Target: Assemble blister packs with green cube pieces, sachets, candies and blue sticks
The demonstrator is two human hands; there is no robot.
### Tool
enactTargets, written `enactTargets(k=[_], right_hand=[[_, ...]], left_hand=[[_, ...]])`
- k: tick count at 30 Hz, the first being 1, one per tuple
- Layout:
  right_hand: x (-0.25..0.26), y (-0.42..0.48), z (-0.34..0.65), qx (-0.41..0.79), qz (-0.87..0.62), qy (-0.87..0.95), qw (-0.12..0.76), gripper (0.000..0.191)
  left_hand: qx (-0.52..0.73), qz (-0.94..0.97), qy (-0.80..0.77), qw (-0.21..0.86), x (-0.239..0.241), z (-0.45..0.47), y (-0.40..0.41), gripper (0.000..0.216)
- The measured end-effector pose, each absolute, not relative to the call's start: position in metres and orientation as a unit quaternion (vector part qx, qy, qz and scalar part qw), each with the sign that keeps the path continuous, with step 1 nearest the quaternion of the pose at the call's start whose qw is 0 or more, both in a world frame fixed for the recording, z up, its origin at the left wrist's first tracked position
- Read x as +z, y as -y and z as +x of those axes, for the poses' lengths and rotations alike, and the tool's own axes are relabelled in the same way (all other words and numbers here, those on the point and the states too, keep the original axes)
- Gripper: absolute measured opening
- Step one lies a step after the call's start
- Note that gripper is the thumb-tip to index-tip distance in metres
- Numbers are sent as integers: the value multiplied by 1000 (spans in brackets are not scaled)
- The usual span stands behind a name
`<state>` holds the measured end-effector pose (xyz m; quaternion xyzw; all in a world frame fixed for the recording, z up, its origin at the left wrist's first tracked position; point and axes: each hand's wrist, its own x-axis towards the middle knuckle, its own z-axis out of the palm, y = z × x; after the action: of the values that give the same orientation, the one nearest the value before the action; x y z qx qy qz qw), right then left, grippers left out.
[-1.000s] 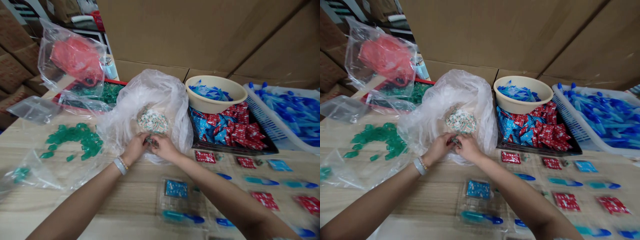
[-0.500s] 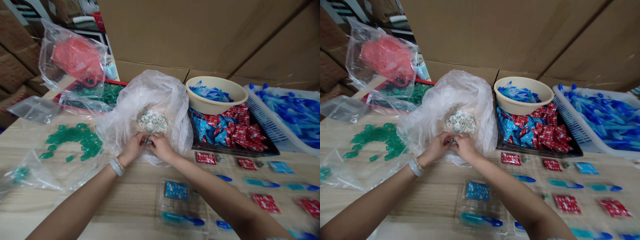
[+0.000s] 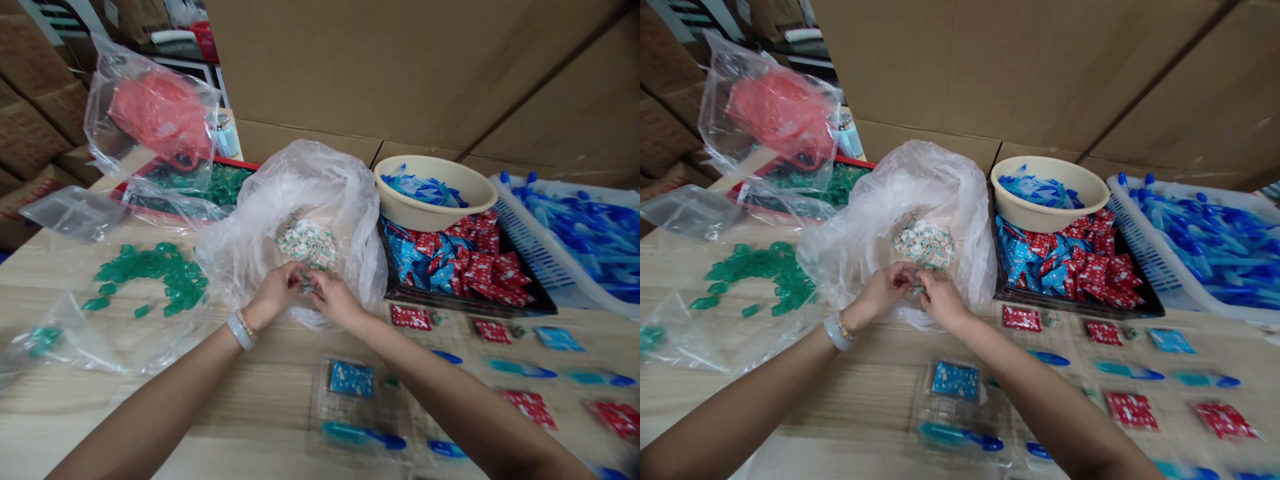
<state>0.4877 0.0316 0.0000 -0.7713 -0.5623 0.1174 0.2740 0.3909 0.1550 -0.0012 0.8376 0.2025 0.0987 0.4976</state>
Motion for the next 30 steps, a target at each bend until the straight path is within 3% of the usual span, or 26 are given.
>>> enactTargets(k=[7, 10, 12, 15, 19, 23, 30], right_hand=[[0, -28, 481, 45, -785, 602, 142, 21], [-1, -25, 479, 38, -786, 603, 132, 17], [0, -22, 479, 41, -788, 598, 141, 13], [5, -18, 481, 68, -803, 568, 167, 13], [11, -14, 485, 127, -832, 515, 159, 22], [9, -11, 488, 147, -824, 535, 116, 18], [2, -6, 489, 117, -812, 563, 99, 19]], left_hand=[[69, 852, -188, 485, -4, 391, -153, 49], [65, 844, -203, 492, 1, 390, -161, 50], [82, 850, -228, 469, 7, 391, -170, 40], [82, 894, -224, 379, 16, 394, -179, 23], [24, 941, -193, 277, 16, 402, -173, 19], [7, 956, -211, 204, 11, 407, -164, 17], [31, 950, -197, 241, 15, 401, -169, 16]])
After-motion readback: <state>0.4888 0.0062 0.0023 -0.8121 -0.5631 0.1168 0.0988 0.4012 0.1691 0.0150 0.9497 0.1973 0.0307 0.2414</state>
